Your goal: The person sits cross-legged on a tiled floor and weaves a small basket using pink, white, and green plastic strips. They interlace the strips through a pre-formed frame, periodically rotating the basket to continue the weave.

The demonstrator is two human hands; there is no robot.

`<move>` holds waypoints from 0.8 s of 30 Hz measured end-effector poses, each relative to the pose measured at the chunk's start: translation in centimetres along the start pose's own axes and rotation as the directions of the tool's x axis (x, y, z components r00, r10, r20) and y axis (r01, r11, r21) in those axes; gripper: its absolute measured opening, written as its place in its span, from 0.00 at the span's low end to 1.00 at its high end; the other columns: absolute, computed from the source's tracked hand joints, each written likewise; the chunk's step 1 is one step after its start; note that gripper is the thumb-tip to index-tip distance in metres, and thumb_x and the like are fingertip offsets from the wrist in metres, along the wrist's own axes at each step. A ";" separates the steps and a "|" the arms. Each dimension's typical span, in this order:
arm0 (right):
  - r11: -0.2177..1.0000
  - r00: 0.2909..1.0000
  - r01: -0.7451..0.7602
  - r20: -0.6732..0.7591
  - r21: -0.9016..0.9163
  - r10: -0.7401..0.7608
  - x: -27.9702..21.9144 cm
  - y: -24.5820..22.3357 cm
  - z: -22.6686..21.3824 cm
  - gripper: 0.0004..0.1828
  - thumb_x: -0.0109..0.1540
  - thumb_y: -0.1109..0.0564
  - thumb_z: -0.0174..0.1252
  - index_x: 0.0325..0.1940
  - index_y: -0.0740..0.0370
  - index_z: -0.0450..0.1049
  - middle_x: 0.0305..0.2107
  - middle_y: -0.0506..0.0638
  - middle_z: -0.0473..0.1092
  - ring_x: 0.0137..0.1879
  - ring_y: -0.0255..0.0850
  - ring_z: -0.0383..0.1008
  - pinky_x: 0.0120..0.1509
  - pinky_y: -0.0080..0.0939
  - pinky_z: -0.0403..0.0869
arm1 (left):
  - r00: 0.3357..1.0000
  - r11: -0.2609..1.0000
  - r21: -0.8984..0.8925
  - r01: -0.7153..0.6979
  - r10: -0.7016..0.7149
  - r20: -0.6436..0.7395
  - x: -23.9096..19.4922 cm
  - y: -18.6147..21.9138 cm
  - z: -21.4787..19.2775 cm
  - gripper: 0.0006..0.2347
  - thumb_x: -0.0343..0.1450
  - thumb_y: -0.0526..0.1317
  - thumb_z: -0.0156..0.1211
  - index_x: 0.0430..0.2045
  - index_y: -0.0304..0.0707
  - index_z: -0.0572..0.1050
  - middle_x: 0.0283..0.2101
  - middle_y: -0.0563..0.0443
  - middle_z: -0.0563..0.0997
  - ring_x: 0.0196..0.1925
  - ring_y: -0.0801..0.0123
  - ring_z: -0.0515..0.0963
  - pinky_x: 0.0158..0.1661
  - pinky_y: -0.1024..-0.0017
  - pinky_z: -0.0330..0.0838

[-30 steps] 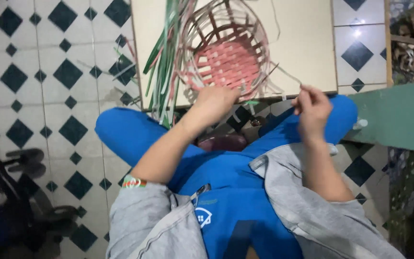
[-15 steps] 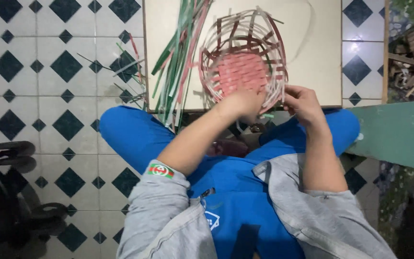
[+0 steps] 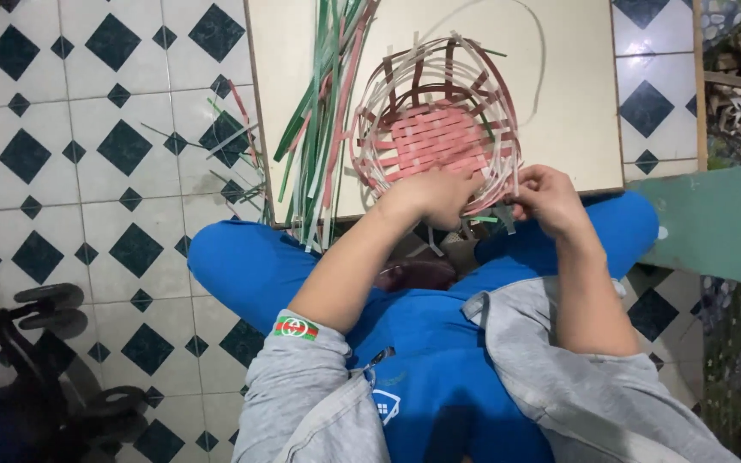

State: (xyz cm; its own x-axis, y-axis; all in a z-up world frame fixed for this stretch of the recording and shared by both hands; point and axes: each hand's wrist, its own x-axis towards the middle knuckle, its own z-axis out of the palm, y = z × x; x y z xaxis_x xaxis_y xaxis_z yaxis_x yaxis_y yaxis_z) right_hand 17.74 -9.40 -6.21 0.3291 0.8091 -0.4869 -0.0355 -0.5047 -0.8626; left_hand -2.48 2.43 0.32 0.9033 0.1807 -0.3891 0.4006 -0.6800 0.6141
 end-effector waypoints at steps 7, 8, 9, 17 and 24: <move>0.875 0.954 0.170 -0.298 0.454 -0.031 2.8 4.6 2.6 0.09 0.60 0.68 0.58 0.42 0.65 0.66 0.19 0.52 0.68 0.20 0.42 0.75 0.22 0.36 0.76 | 0.999 0.999 -0.026 -0.023 0.024 0.026 2.4 -2.7 2.1 0.37 0.54 0.36 0.59 0.62 0.37 0.58 0.60 0.34 0.70 0.56 0.30 0.73 0.62 0.37 0.46; 0.875 0.955 0.166 -0.296 0.455 -0.027 2.9 4.8 3.1 0.09 0.60 0.68 0.58 0.42 0.65 0.66 0.19 0.52 0.68 0.20 0.42 0.75 0.22 0.36 0.76 | 0.999 0.999 -0.028 -0.021 0.021 0.028 1.8 -2.2 1.7 0.37 0.54 0.36 0.59 0.62 0.37 0.58 0.60 0.34 0.70 0.56 0.30 0.73 0.62 0.37 0.46; 0.836 0.934 0.221 -0.354 0.502 -0.034 3.0 5.1 3.5 0.10 0.60 0.68 0.59 0.42 0.66 0.66 0.20 0.53 0.68 0.21 0.43 0.75 0.23 0.37 0.77 | 1.000 1.000 -0.012 -0.014 0.014 0.024 1.2 -1.6 1.2 0.37 0.53 0.36 0.59 0.62 0.37 0.58 0.60 0.35 0.70 0.56 0.32 0.74 0.61 0.36 0.46; 0.742 0.890 0.324 -0.456 0.587 -0.027 2.8 5.4 6.0 0.12 0.63 0.61 0.62 0.42 0.61 0.63 0.25 0.49 0.71 0.26 0.39 0.78 0.28 0.34 0.79 | 1.000 0.999 -0.041 -0.023 0.023 0.000 1.5 -1.9 1.4 0.37 0.53 0.33 0.58 0.62 0.35 0.60 0.58 0.34 0.70 0.55 0.31 0.74 0.62 0.33 0.43; 0.817 0.942 0.274 -0.313 0.508 -0.122 -0.8 3.2 5.4 0.07 0.63 0.60 0.62 0.41 0.65 0.72 0.23 0.58 0.74 0.27 0.46 0.79 0.29 0.38 0.78 | 1.000 0.996 -0.084 0.005 -0.005 0.003 1.8 -1.5 1.4 0.31 0.50 0.34 0.63 0.52 0.36 0.69 0.55 0.37 0.73 0.53 0.31 0.75 0.61 0.33 0.44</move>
State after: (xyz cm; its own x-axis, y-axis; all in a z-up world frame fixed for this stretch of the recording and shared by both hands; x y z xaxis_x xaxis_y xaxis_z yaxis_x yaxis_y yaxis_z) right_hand 12.23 -10.00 -9.28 0.6097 0.7293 -0.3105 -0.4176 -0.0373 -0.9078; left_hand -1.68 2.81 -2.28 0.9009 0.1817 -0.3943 0.4167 -0.6170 0.6677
